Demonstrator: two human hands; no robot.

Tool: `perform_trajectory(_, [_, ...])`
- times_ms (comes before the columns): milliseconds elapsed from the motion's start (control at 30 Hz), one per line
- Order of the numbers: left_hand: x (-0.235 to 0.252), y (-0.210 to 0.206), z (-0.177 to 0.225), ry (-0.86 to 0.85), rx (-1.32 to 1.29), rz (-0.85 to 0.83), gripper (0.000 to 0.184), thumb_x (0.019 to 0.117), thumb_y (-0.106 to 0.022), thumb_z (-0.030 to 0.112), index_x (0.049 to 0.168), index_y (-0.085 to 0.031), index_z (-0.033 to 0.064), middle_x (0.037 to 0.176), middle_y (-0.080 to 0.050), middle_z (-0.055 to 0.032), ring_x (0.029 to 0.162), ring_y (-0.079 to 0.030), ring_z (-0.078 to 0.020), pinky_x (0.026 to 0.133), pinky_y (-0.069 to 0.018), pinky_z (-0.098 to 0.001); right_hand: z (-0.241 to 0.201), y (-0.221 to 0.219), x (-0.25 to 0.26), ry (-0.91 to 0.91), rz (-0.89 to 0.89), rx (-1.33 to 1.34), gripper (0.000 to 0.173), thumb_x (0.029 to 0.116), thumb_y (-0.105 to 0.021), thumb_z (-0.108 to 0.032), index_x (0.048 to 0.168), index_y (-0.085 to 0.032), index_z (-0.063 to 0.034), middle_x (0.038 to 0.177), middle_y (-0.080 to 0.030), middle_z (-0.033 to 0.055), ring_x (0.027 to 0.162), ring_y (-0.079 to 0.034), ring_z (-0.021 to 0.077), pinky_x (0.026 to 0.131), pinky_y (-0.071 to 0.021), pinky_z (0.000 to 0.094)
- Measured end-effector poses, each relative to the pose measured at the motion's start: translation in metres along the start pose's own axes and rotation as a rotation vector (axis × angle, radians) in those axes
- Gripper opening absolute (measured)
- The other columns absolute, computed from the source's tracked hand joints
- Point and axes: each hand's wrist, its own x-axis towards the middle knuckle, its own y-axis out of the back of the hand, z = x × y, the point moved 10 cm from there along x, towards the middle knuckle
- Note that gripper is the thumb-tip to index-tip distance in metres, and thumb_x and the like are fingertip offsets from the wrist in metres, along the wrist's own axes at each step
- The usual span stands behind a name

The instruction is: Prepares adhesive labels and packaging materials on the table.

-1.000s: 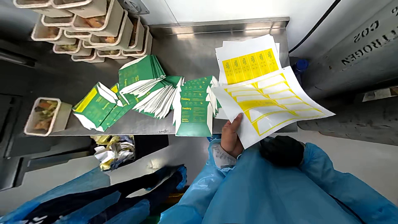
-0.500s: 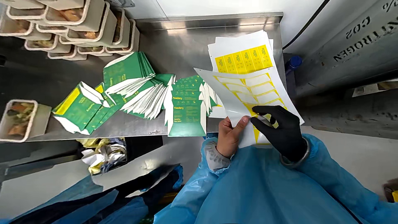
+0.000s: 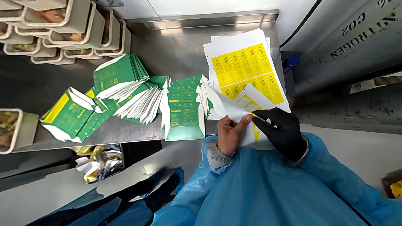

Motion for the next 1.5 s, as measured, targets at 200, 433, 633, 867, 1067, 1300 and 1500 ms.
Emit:
perform_trajectory(200, [0.003,-0.003,-0.011,0.202,0.016,-0.039,0.009,0.0929,-0.075,0.009,0.099,-0.074,0.0017,0.083,-0.075,-0.0092,0.071,-0.072,-0.0137,0.067,-0.0624,-0.0298,-0.001,0.001,0.0,0.107,-0.042,-0.032,0.012,0.0938,-0.073,-0.015,0.098,-0.08,-0.0072,0.084,-0.074,0.0006,0.076,-0.064,0.0044,0.067,-0.0526,0.0187])
perform_trajectory(433, [-0.007,-0.003,-0.009,0.18,0.036,-0.046,0.015,0.0992,-0.069,0.016,0.104,-0.073,0.0034,0.084,-0.075,-0.0091,0.069,-0.072,-0.0147,0.064,-0.0629,-0.0311,0.009,-0.001,0.006,0.073,-0.106,0.051,0.016,0.094,-0.074,-0.016,0.107,-0.079,-0.008,0.089,-0.075,-0.0007,0.077,-0.066,0.0033,0.068,-0.0548,0.0193])
perform_trajectory(633, [-0.019,-0.003,-0.003,0.136,0.065,-0.077,0.017,0.1037,-0.063,0.025,0.11,-0.07,0.0101,0.083,-0.072,-0.0044,0.065,-0.069,-0.0112,0.059,-0.0605,-0.0272,0.01,-0.002,0.006,0.016,-0.095,0.145,0.016,0.0931,-0.076,-0.015,0.108,-0.08,-0.0093,0.093,-0.077,-0.002,0.078,-0.067,0.0042,0.069,-0.0551,0.0214])
perform_trajectory(867, [-0.022,0.0,0.0,0.067,0.124,-0.09,0.014,0.1001,-0.068,0.019,0.11,-0.069,0.0098,0.082,-0.072,-0.0057,0.061,-0.068,-0.0131,0.055,-0.0596,-0.0282,0.017,-0.009,-0.002,-0.084,-0.088,0.21,0.014,0.0914,-0.077,-0.013,0.104,-0.08,-0.0103,0.089,-0.075,-0.0015,0.079,-0.069,0.0079,0.068,-0.0587,0.0244])
perform_trajectory(1067, [-0.012,0.0,0.015,-0.045,0.269,-0.002,0.014,0.0966,-0.073,0.016,0.105,-0.07,0.0059,0.084,-0.074,-0.0037,0.069,-0.071,-0.0123,0.063,-0.0627,-0.0284,0.015,-0.011,-0.007,-0.117,-0.056,0.27,0.014,0.0905,-0.077,-0.007,0.103,-0.08,-0.0047,0.088,-0.075,0.0017,0.078,-0.069,0.0082,0.071,-0.06,0.0233])
perform_trajectory(1300, [-0.015,0.009,0.003,0.105,0.224,0.045,0.014,0.0967,-0.073,0.019,0.102,-0.072,0.0062,0.082,-0.074,-0.0058,0.067,-0.071,-0.0144,0.061,-0.062,-0.0295,0.013,-0.017,-0.007,-0.067,-0.101,0.213,0.012,0.0915,-0.076,-0.01,0.102,-0.08,-0.0066,0.088,-0.075,0.0004,0.079,-0.069,0.0069,0.072,-0.0588,0.0223])
perform_trajectory(1500, [-0.012,0.003,0.004,0.128,0.165,0.019,0.015,0.0983,-0.071,0.018,0.106,-0.072,0.0054,0.085,-0.074,-0.0078,0.069,-0.072,-0.0166,0.061,-0.0625,-0.0314,0.022,-0.016,-0.008,-0.18,-0.057,0.235,0.009,0.0913,-0.076,-0.011,0.098,-0.078,-0.0056,0.086,-0.075,0.0006,0.075,-0.069,0.0073,0.07,-0.0599,0.0239])
